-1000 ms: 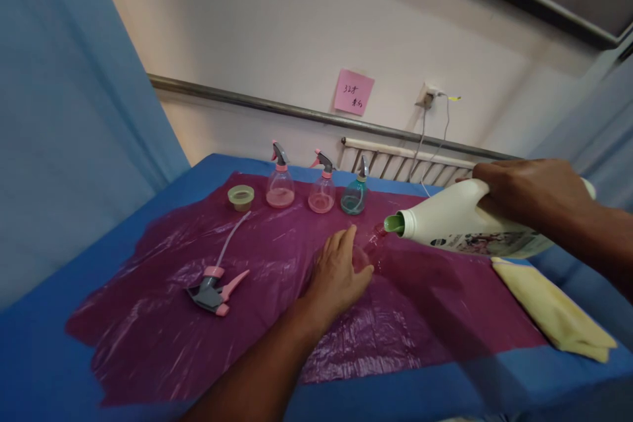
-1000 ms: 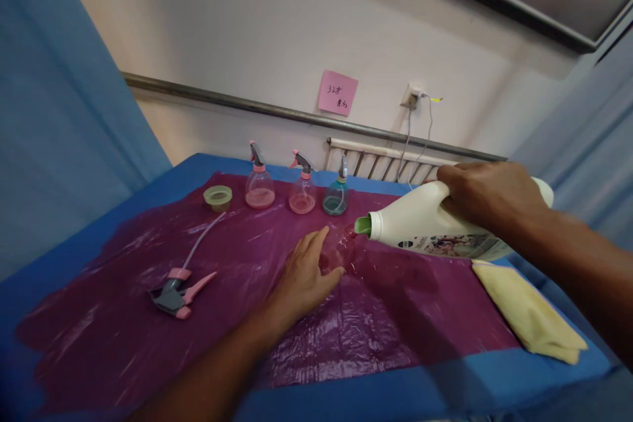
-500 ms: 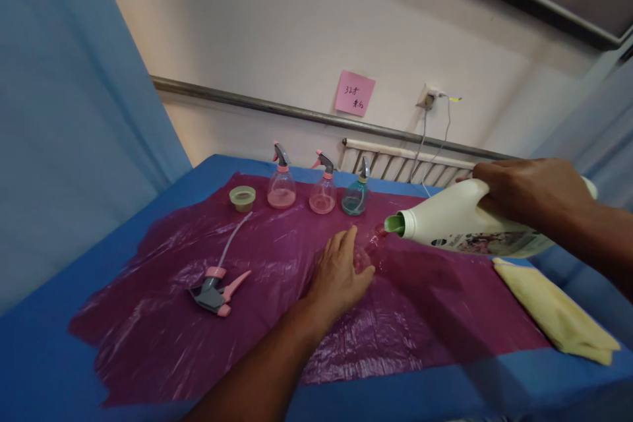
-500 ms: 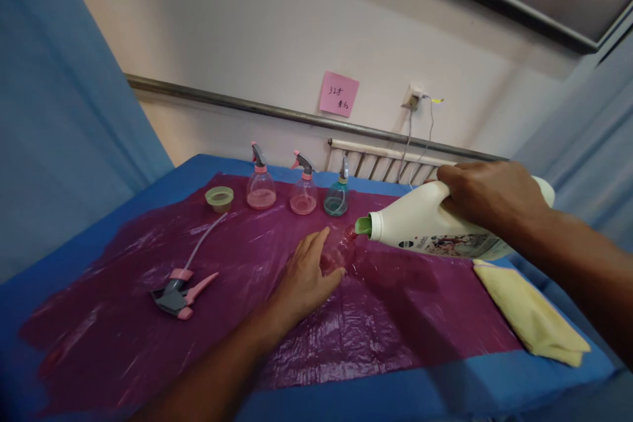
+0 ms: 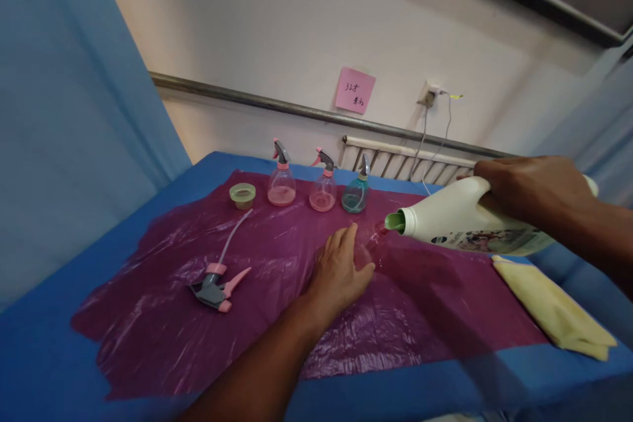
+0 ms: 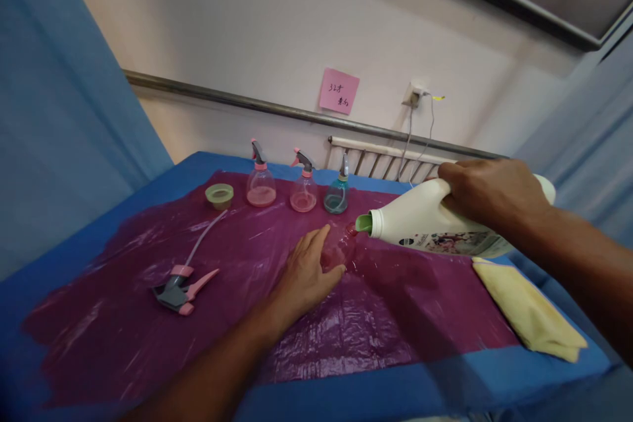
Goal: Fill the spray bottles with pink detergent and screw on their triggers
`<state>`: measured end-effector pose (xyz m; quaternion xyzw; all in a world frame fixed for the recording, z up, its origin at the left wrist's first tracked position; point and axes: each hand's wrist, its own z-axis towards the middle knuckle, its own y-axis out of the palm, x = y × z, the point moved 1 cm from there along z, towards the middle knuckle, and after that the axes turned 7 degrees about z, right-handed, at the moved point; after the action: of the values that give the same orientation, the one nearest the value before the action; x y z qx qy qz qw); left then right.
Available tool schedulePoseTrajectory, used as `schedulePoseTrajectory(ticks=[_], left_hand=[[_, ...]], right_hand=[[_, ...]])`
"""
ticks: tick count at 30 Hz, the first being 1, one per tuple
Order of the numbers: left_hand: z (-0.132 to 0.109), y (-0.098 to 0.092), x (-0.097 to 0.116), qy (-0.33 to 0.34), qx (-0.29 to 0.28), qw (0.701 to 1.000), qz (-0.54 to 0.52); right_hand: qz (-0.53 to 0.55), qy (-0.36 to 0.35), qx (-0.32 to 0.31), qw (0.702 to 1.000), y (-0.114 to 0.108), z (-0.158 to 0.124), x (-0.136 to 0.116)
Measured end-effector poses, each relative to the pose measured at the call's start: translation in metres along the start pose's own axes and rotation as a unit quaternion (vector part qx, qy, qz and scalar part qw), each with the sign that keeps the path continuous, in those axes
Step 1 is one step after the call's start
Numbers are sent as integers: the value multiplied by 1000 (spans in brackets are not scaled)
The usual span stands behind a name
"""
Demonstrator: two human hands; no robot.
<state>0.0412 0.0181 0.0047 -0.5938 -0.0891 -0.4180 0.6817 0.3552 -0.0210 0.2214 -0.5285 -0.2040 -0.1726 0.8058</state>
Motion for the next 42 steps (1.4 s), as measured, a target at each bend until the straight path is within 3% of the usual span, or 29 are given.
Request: schedulePoseTrajectory(ticks=[42], left_hand=[[0,2,-2,4,3,1000,-5]], right_hand=[[9,1,11,1000,-1,0,-1]])
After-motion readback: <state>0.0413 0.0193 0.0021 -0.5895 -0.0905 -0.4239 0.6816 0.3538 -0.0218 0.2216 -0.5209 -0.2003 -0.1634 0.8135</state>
